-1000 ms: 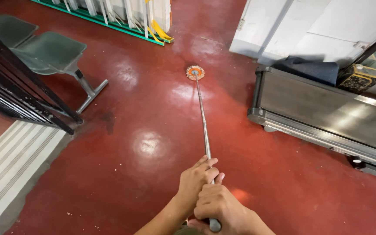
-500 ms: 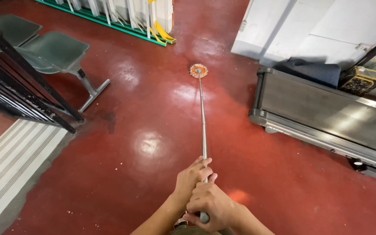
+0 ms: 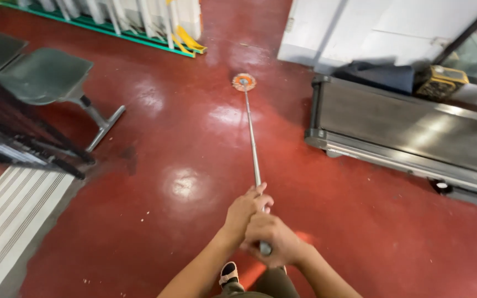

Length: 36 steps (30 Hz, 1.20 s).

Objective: Scrubbing the gym floor around exercise equipment using a long-handled brush.

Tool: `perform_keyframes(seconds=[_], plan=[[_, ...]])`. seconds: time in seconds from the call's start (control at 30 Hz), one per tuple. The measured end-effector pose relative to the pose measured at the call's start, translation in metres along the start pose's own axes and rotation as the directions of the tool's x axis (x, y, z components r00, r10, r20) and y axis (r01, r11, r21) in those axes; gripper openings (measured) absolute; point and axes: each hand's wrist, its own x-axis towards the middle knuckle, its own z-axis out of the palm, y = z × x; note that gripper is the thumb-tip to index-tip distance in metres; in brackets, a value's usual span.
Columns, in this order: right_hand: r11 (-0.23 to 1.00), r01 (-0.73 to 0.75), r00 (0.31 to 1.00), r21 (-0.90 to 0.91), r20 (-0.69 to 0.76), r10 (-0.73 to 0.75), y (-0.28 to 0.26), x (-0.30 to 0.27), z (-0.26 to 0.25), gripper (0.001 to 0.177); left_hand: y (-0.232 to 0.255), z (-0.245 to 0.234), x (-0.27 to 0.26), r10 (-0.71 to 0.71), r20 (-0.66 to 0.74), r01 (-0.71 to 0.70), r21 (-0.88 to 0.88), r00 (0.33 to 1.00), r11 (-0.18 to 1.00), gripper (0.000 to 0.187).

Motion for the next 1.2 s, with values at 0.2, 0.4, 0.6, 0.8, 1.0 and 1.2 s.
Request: perform_keyframes(seconds=[0.2, 0.4, 0.6, 0.8, 1.0, 1.2], plan=[[0.997, 0.051, 0.989, -0.064, 0.14, -0.042, -0.074, -0.014, -0.033, 0.017, 0.085, -0.017, -0.031, 0.11, -0.218, -0.118, -0.026, 0.97, 0.993, 0.012], [1.0, 0.019, 0.983, -0.023, -0.183, -0.023, -0.067, -0.033, -0.037, 0.022, 0.087, 0.003, -0.003, 0.284, -0.221, -0.279, 0.055, 0.933, 0.959, 0.012], [0.991, -0.026, 0.996, -0.132, -0.085, 0.015, -0.065, -0.076, -0.038, 0.016, 0.099, 0.027, -0.021, 0.309, -0.108, -0.312, -0.019, 0.945, 0.95, 0.022], [0.992, 0.046, 0.998, -0.118, -0.028, -0.05, -0.121, -0.092, -0.04, 0.026, 0.152, 0.014, -0.061, 0.362, -0.227, -0.348, 0.1, 0.904, 0.932, 0.015], [0.983, -0.108, 0.984, -0.149, -0.156, 0.085, -0.057, -0.066, -0.017, 0.026, 0.077, 0.024, -0.03, 0.25, -0.038, -0.252, -0.067, 0.968, 0.965, 0.052], [0.823, -0.212, 0.916, -0.528, -0.402, -0.022, 0.024, -0.002, -0.017, 0.011, -0.032, -0.004, 0.006, 0.037, 0.144, -0.06, 0.155, 0.989, 0.986, 0.082]])
